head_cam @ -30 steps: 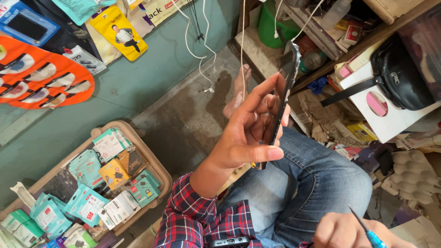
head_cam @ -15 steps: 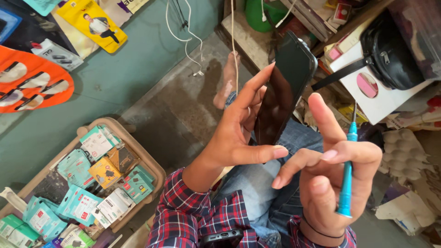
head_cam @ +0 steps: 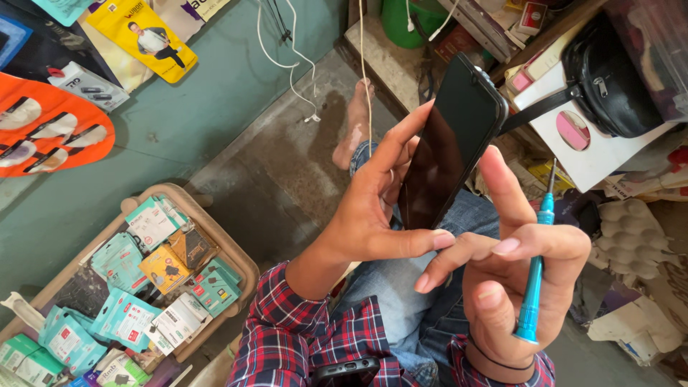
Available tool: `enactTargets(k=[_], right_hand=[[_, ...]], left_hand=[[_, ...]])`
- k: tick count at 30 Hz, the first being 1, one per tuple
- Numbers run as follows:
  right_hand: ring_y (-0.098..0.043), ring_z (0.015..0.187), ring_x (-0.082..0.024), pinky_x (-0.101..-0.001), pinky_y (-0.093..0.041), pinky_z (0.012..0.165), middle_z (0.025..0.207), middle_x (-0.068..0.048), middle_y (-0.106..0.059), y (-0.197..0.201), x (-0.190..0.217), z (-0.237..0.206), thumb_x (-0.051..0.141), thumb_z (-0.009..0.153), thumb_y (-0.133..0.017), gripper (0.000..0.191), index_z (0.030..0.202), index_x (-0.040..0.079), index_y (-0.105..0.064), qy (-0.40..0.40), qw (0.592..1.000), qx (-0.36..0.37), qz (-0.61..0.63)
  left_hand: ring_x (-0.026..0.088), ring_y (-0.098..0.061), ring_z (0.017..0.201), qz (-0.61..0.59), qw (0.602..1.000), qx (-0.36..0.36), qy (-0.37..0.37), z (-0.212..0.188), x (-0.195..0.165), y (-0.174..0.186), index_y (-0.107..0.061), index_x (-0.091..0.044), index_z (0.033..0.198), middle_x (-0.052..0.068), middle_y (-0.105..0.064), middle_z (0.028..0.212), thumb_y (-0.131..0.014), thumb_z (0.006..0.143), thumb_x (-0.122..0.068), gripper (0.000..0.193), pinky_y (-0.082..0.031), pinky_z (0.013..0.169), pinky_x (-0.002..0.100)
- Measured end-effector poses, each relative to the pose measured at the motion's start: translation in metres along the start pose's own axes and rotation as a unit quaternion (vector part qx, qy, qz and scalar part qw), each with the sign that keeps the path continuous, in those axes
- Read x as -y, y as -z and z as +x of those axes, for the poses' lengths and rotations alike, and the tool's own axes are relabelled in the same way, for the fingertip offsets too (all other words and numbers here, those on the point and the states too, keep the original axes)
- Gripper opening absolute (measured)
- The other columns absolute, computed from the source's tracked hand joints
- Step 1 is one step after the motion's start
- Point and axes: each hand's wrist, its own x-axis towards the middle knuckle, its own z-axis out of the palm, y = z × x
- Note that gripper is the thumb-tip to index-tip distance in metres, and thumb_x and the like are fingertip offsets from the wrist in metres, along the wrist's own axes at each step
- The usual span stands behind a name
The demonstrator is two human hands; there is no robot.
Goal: The person repairs a smartphone, prying open the back cover and working on the internal components with a screwdriver. They flip the phone over to test the screen, reconnect a charging cable to the exposed internals, and continue manipulating the battery and flex cables with the screwdriver.
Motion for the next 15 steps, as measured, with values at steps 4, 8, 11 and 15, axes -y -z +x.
enactTargets(k=[4,8,11,15], right_hand=[[-0.076,0.081,-0.034,-0.0368,-0.065,0.069,0.164,-0.038,-0.027,-0.002,-0.0006,0.0009,0.02,0.108,-0.067,0.035,0.126,0.005,-0.042,0.0,1.0,-0.001,-0.002],[-0.076,0.081,-0.034,-0.0357,-0.065,0.067,0.163,-0.038,-0.029,-0.0016,-0.001,0.0027,0.021,0.107,-0.068,0.035,0.125,0.005,-0.042,0.005,1.0,0.002,-0.009],[-0.076,0.079,-0.034,-0.0351,-0.065,0.065,0.163,-0.038,-0.029,-0.0009,-0.0012,0.0019,0.023,0.107,-0.067,0.036,0.125,0.006,-0.041,0.007,1.0,0.0,-0.025],[-0.074,0.074,-0.028,-0.0292,-0.062,0.062,0.162,-0.033,-0.035,0.0007,-0.0075,0.0008,0.028,0.112,-0.062,0.033,0.127,0.007,-0.042,0.04,0.999,-0.029,-0.004]], left_hand=[[0.013,-0.042,0.145,-0.009,1.0,0.003,0.004,-0.0006,0.0001,-0.0003,-0.018,-0.002,0.169,0.006,-0.042,0.157,-0.086,0.086,0.0,0.108,-0.03,0.126,0.025],[0.014,-0.043,0.144,-0.018,1.0,0.004,0.009,-0.0015,-0.0017,-0.0008,-0.018,-0.002,0.17,0.007,-0.044,0.155,-0.086,0.088,-0.001,0.106,-0.032,0.125,0.026],[0.013,-0.042,0.144,-0.005,1.0,0.005,0.002,-0.0004,-0.0041,-0.001,-0.019,-0.002,0.169,0.007,-0.043,0.156,-0.086,0.088,-0.001,0.105,-0.032,0.125,0.026],[0.013,-0.041,0.145,0.014,1.0,0.001,-0.012,0.0022,-0.0063,-0.0053,-0.02,-0.002,0.169,0.006,-0.041,0.157,-0.087,0.089,-0.003,0.104,-0.031,0.126,0.025]])
